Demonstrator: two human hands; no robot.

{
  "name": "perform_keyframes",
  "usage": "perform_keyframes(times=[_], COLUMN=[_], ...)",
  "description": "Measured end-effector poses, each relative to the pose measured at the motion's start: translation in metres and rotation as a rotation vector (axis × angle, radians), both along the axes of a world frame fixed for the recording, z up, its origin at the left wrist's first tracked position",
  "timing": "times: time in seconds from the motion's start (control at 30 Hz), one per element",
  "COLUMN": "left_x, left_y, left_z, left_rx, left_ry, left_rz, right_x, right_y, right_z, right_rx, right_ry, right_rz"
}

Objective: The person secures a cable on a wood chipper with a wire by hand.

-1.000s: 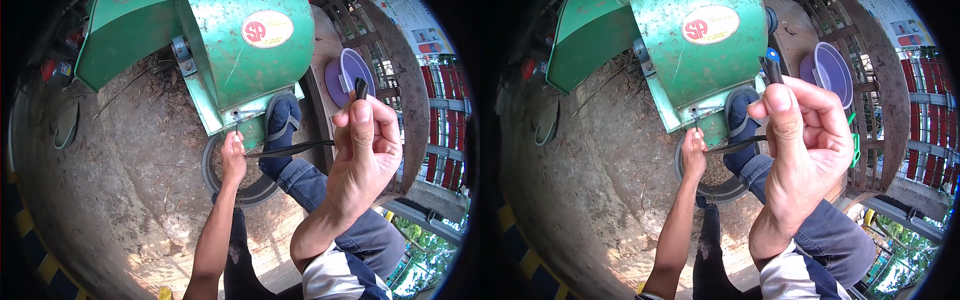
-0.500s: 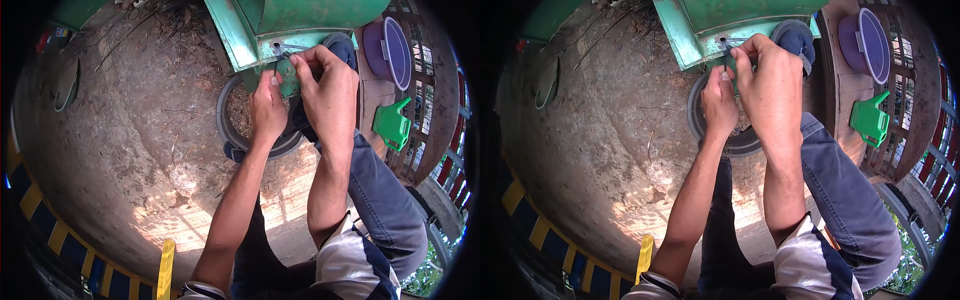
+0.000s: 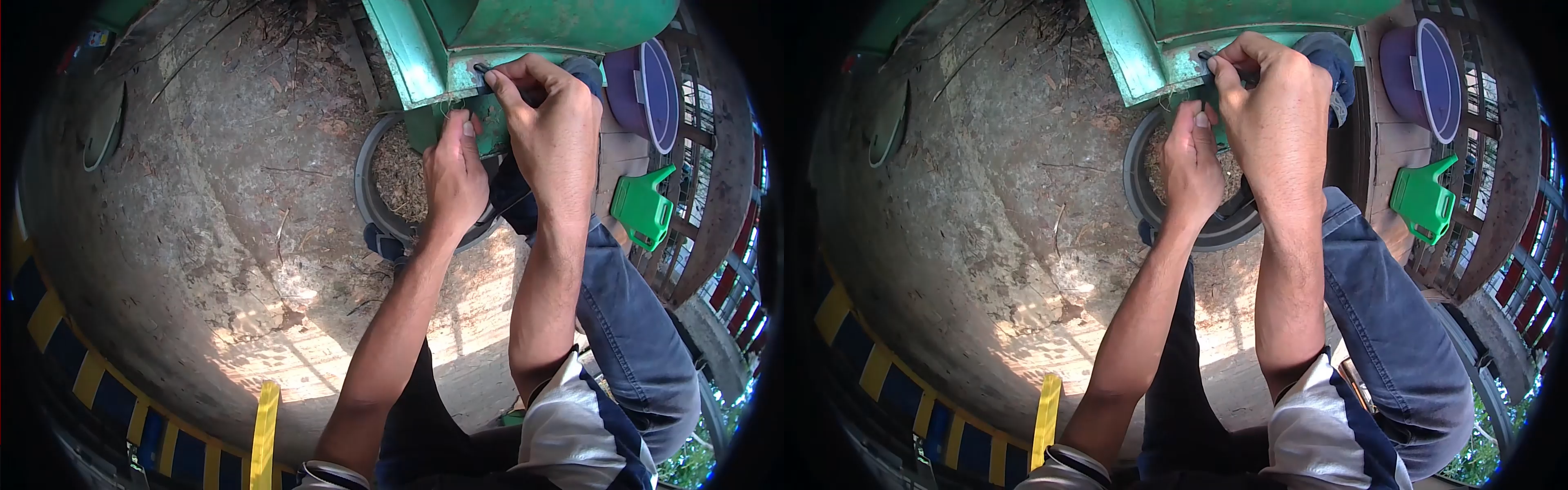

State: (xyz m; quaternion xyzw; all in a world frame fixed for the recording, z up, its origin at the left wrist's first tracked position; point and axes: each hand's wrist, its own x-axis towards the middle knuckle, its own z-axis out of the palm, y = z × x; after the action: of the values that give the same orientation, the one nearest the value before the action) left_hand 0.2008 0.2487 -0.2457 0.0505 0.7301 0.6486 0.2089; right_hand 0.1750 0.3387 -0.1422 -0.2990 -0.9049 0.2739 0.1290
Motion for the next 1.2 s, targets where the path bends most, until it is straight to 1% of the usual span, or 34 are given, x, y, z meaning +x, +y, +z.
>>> perform_keyframes(times=[0.13, 0.2, 0.3, 0.43, 0.53, 0.67, 0.73, 0.8, 0.93, 1.0, 1.13, 1.2], left_x=[0.000, -0.001, -0.002, -0.005, -0.004, -0.005, -0.004, -0.003, -0.004, -0.004, -0.004, -0.003], left_y=[-0.001, -0.001, -0.005, -0.006, -0.006, -0.007, -0.006, -0.006, -0.008, -0.009, -0.009, -0.007], left_z=[0.000, 0.001, 0.003, 0.004, 0.003, 0.004, 0.001, -0.001, -0.001, 0.000, 0.001, 0.000], left_rx=[0.024, 0.016, -0.001, 0.001, 0.041, 0.050, 0.094, 0.120, 0.129, 0.126, 0.158, 0.156], left_ry=[-0.005, 0.007, -0.010, -0.075, -0.025, -0.053, 0.059, 0.049, 0.019, 0.002, -0.037, -0.012], left_rz=[-0.002, -0.004, -0.033, -0.080, -0.045, -0.042, 0.007, 0.012, 0.002, -0.013, -0.009, 0.003], right_x=[-0.003, -0.005, -0.006, -0.007, -0.010, -0.014, -0.017, -0.019, -0.023, -0.022, -0.024, -0.025], right_y=[-0.003, -0.004, -0.004, -0.010, -0.014, -0.021, -0.023, -0.025, -0.027, -0.026, -0.026, -0.024], right_z=[0.003, 0.006, 0.008, 0.009, 0.010, 0.014, 0.015, 0.017, 0.014, 0.009, 0.012, 0.009], right_rx=[-0.050, 0.030, 0.064, 0.049, 0.068, 0.070, 0.093, 0.080, 0.101, 0.210, 0.221, 0.299], right_ry=[-0.023, -0.025, -0.024, -0.038, -0.043, -0.101, -0.109, -0.193, -0.220, -0.121, -0.161, -0.142], right_rz=[-0.017, 0.027, 0.081, 0.084, 0.075, 0.063, 0.068, 0.015, 0.011, 0.092, 0.081, 0.136])
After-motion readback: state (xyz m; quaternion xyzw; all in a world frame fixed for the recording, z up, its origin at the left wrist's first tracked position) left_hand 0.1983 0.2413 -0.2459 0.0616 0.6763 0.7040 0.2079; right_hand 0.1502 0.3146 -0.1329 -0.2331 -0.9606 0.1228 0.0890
